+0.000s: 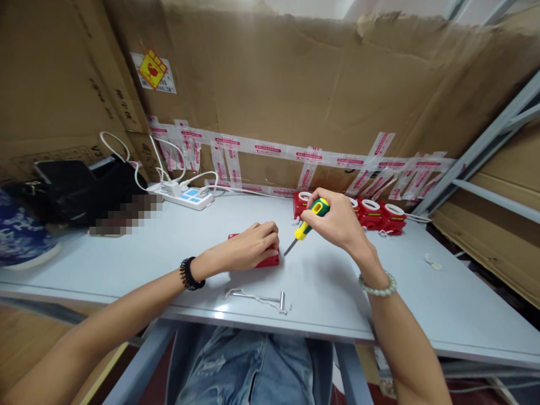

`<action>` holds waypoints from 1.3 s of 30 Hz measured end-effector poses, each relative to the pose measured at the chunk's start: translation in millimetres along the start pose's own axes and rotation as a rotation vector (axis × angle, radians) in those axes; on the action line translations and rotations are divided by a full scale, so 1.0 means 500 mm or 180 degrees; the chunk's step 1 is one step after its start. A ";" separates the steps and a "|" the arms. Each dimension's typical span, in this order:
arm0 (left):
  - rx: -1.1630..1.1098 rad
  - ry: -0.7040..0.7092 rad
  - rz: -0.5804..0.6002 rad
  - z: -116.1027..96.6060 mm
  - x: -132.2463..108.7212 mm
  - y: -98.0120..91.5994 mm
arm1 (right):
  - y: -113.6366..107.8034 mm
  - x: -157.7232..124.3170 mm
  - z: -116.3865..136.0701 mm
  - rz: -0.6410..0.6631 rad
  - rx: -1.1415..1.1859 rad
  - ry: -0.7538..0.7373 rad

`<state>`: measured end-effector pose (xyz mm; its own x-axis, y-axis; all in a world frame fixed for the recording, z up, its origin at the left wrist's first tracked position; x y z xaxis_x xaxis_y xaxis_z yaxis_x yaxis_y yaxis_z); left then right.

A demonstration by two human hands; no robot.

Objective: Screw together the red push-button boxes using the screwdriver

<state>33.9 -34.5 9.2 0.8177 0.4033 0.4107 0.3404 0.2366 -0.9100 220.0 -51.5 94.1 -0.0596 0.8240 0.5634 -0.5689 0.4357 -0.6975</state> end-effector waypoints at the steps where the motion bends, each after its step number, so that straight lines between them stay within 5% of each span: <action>1: -0.0010 0.0003 0.0015 0.001 0.000 0.002 | 0.000 0.000 0.000 0.0009 -0.0010 -0.0004; 13: -0.0729 -0.0382 -0.0001 -0.002 -0.011 -0.027 | -0.005 -0.005 0.010 -0.0062 0.0104 -0.0053; 22: -0.0602 -0.0189 -0.0096 0.006 -0.004 -0.004 | -0.006 -0.006 0.011 -0.0027 0.0111 -0.0030; 28: -0.0875 -0.0094 -0.0249 -0.001 -0.013 -0.035 | -0.005 -0.007 0.012 -0.0023 0.0147 0.0005; 39: -0.0597 0.0514 0.0105 -0.048 -0.040 -0.034 | 0.004 -0.004 0.003 -0.0006 0.0117 -0.0040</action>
<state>23.0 -68.0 15.0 0.8882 0.2579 0.3801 0.3803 0.0513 -0.9234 217.7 -52.9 91.9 -0.0686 0.8185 0.5703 -0.5989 0.4234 -0.6797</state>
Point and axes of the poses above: each hand's wrist, its own x-axis towards the middle knuckle, its own y-axis out of the palm, z = x × y, the point moved 2 cm from there along x, towards the middle knuckle, and after that the axes turned 5 degrees about -z, right-handed, at the moved point
